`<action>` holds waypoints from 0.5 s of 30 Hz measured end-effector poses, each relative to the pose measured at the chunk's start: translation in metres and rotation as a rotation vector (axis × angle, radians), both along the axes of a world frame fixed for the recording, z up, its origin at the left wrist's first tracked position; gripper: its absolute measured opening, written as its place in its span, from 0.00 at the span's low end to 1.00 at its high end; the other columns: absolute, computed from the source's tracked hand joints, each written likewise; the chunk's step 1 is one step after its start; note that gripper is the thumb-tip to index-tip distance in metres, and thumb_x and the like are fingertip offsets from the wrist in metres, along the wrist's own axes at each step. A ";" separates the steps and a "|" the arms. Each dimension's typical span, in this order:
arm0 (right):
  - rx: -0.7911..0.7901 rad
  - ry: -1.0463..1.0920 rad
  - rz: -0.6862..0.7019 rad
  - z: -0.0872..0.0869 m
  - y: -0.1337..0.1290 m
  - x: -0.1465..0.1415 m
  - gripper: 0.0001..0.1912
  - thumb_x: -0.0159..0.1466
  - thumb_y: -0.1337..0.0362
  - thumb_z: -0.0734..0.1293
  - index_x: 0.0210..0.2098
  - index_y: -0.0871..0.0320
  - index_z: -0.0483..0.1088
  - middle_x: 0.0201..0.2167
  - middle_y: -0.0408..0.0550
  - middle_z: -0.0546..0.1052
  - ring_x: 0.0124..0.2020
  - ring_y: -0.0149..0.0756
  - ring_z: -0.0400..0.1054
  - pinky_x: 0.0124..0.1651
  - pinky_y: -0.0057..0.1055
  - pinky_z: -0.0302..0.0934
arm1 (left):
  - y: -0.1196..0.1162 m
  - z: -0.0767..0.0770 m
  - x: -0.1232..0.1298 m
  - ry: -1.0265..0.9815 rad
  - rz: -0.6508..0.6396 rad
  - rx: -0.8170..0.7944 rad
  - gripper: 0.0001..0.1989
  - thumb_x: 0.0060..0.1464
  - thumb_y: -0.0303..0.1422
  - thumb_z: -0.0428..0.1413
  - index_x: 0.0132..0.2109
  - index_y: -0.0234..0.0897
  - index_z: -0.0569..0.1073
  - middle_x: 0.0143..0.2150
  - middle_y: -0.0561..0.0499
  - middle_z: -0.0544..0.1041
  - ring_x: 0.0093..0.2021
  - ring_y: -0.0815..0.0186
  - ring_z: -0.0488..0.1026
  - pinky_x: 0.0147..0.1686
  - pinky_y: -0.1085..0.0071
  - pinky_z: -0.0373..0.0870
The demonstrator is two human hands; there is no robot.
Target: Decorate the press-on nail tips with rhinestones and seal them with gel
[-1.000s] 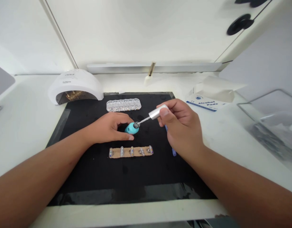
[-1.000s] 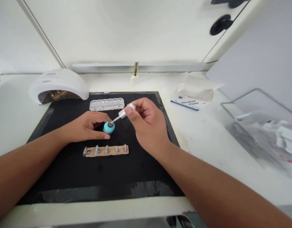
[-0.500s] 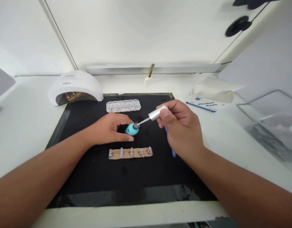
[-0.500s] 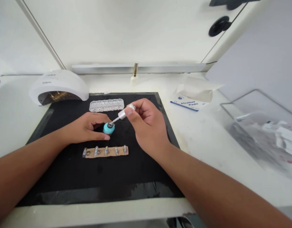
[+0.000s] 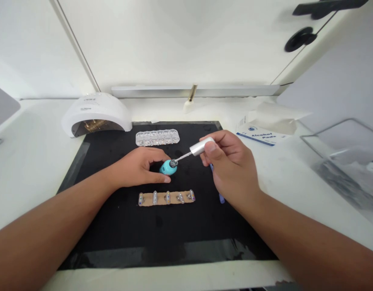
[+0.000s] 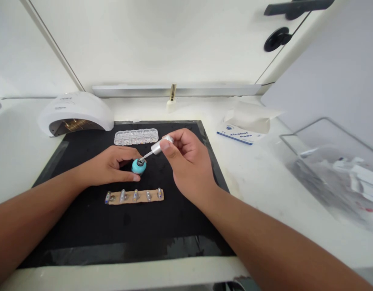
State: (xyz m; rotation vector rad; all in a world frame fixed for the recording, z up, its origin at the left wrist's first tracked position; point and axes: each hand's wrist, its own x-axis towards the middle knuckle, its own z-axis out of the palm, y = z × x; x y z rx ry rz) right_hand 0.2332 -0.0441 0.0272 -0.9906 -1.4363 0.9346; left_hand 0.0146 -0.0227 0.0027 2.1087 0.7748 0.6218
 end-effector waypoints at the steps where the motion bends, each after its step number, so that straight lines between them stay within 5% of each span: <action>1: 0.000 0.004 0.002 0.000 0.000 0.000 0.10 0.62 0.56 0.69 0.30 0.54 0.69 0.20 0.37 0.66 0.21 0.28 0.56 0.26 0.30 0.51 | 0.000 0.000 0.000 0.000 -0.001 -0.001 0.10 0.54 0.33 0.64 0.41 0.35 0.75 0.36 0.53 0.75 0.37 0.68 0.71 0.40 0.72 0.66; 15: -0.031 0.092 0.017 0.001 0.001 0.000 0.14 0.60 0.51 0.71 0.29 0.54 0.70 0.18 0.36 0.65 0.20 0.27 0.56 0.25 0.29 0.50 | 0.000 -0.002 -0.001 -0.006 0.012 -0.018 0.10 0.53 0.33 0.64 0.41 0.35 0.75 0.36 0.53 0.75 0.37 0.69 0.71 0.40 0.73 0.66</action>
